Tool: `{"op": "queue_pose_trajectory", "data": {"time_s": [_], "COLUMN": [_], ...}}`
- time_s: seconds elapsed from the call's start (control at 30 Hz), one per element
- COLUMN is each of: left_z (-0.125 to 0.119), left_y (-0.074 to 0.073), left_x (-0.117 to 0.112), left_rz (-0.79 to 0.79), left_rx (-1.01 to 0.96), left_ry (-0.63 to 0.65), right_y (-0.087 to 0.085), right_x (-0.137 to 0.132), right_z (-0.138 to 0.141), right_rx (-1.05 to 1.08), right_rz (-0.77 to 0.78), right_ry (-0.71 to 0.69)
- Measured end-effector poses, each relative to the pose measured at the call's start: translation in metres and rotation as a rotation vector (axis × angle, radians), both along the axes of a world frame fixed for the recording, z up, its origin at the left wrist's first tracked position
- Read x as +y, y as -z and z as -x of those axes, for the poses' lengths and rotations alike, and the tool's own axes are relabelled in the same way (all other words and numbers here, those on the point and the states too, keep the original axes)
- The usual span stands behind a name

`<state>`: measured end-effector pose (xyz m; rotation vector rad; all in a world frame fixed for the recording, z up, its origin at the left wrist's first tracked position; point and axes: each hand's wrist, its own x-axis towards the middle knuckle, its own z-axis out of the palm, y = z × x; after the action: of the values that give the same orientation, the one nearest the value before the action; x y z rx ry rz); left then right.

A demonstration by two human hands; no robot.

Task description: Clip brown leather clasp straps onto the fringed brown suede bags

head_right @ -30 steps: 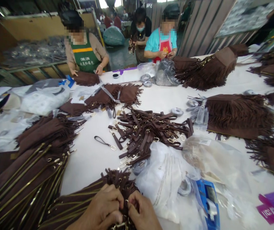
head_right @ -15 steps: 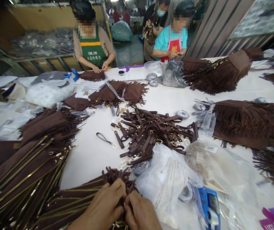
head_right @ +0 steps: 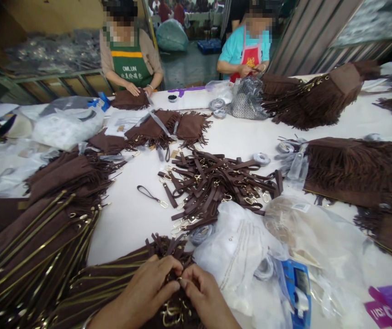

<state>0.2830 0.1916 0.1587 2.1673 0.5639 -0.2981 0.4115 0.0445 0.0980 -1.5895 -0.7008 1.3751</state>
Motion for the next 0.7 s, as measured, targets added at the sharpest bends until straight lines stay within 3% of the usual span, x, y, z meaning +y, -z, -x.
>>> {"op": "queue_pose_trajectory", "data": {"time_s": [0.2,0.37,0.53,0.7], "left_z": [-0.014,-0.014,-0.01,-0.006], "left_y": [-0.01,-0.005,0.004,0.013], "left_x": [0.0,0.0,0.001,0.003], "left_rz": [-0.096,-0.083,-0.021,0.0], "left_rx": [0.075,0.076,0.01,-0.024], "left_ry": [0.117,0.11,0.063,0.08], "right_y": [-0.013,-0.012,0.026,0.065], "right_x": [-0.003,0.012,0.063,0.104], "right_z": [0.002,-0.03,-0.07,-0.074], "right_rx": [-0.423,-0.359,-1.138,-1.283], "right_rz": [-0.132,-0.014,0.035,-0.053], "right_ry": [-0.175,-0.272,-0.398,-0.655]}}
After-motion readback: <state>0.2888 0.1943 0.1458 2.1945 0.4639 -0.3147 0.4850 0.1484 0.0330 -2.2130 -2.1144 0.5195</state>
